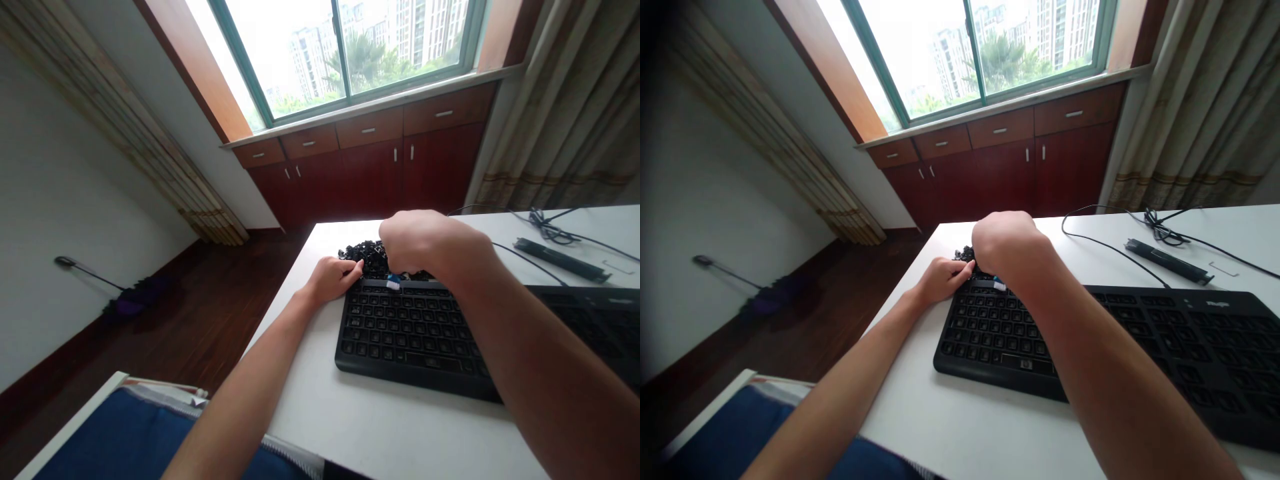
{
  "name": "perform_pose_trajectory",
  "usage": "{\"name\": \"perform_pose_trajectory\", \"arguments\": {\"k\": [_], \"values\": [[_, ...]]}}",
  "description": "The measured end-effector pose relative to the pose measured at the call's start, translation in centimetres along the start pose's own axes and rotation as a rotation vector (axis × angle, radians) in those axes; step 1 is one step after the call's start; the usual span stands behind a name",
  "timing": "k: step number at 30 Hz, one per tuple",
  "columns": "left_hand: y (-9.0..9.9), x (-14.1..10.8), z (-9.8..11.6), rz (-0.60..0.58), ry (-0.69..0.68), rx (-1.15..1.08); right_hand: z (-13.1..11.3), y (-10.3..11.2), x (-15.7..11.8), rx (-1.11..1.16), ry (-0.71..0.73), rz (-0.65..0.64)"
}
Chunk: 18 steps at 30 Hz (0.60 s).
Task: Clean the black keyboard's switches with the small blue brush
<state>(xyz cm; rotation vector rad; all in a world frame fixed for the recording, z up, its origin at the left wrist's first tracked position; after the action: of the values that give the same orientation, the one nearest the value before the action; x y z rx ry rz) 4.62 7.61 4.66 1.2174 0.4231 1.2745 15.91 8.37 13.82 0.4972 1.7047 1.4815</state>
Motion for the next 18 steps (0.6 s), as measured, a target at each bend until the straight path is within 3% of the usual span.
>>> {"name": "perform_pose_trajectory", "arguments": {"k": [3, 8, 12, 18], "values": [[0.0, 0.0, 0.0, 0.001, -0.003, 0.002, 0.2, 1.0, -0.6, -0.056, -0.036, 0.079], [0.0, -0.1, -0.1, -0.003, -0.008, 0.014, -0.9, -0.9, -0.7, -0.009, 0.089, -0.095], [-0.2, 0.0, -0.2, -0.008, -0.019, 0.024, -2.6, -2.1, -0.2, -0.003, 0.22, -0.153], [-0.1, 0.0, -0.2, -0.001, -0.029, 0.031, -2.5, 0.2, -0.3, -0.045, 0.125, 0.075]]}}
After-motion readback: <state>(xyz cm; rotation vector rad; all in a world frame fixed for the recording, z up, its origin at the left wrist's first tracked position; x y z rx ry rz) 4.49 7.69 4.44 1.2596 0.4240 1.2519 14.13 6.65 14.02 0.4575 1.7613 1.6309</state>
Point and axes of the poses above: each hand's wrist, its own x-axis towards the middle knuckle, its own y-axis out of the back of the hand, z = x × y, the point moved 9 cm from there along x, towards the middle knuckle, and after that the axes turned 7 degrees about -x, right-handed, at the moved point
